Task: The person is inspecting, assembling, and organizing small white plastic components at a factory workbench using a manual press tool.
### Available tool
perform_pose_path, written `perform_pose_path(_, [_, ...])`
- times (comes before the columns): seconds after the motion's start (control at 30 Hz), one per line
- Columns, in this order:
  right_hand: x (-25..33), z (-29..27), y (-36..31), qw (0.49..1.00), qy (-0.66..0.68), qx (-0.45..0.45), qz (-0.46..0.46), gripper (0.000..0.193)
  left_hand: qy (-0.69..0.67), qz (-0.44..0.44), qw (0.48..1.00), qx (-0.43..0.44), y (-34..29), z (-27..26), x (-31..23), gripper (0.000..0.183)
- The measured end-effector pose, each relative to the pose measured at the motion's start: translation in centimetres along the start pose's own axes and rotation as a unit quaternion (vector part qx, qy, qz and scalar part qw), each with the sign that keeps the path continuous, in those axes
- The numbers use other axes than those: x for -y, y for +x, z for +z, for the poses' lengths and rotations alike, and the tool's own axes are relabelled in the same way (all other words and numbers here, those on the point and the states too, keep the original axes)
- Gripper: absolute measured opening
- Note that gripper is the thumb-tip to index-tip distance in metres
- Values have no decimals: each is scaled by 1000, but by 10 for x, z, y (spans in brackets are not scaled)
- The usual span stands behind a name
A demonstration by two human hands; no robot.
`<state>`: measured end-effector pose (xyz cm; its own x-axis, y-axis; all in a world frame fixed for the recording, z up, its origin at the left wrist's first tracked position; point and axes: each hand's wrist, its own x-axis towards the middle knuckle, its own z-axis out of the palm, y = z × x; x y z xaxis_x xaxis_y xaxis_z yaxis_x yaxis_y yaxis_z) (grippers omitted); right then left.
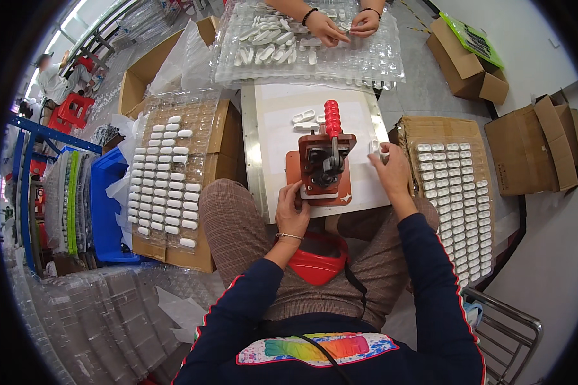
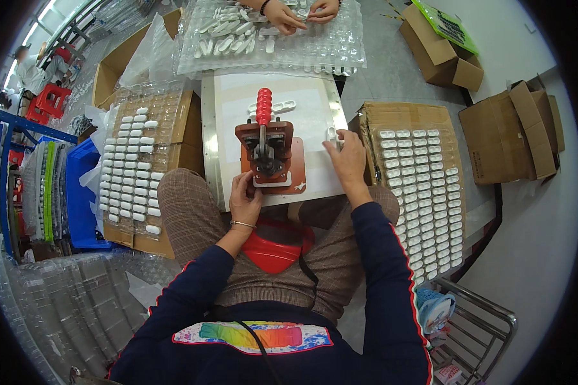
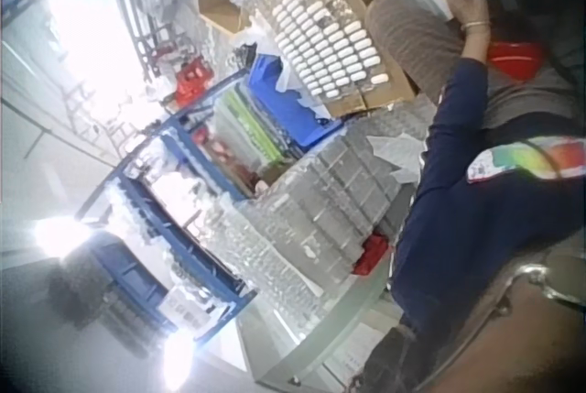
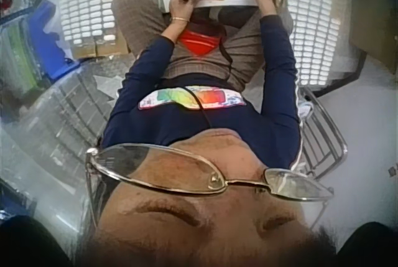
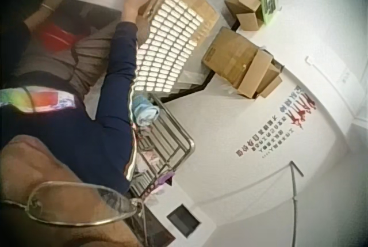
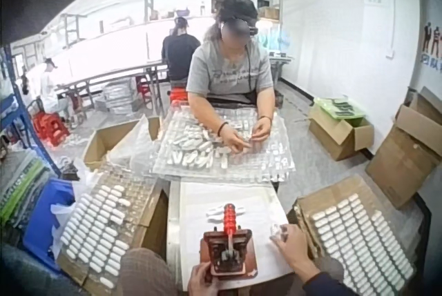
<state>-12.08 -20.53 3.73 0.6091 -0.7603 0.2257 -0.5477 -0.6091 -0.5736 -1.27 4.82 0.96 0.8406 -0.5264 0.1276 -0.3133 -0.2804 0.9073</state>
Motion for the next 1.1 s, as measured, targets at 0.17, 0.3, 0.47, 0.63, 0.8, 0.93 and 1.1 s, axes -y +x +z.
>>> perform_pose_path(0.17, [1,12,-15,993,-102,-29,50,41,9,17,1000,4,-1,-3,-2,47])
perform_pose_path(0.3, [-7,11,-15,992,-111,-1,52,36,21,11,1000,18,-2,-6,1,49])
perform_pose_path(0.47, [14,-16,-33,998,31,46,-39,28,16,8,1000,2,-2,-6,1,48])
perform_pose_path(0.63, [47,-21,-62,965,168,167,-111,30,-2,0,1000,1,0,-4,0,48])
perform_pose_path(0.8, [79,-1,-68,958,171,212,-92,29,12,-4,1000,16,-1,-6,2,49])
perform_pose_path(0.93, [77,23,-70,967,132,176,-131,29,6,1,1000,22,-2,-7,0,49])
perform_pose_path(1.1, [75,36,-73,964,195,158,-93,30,-6,5,1000,6,-2,-6,3,49])
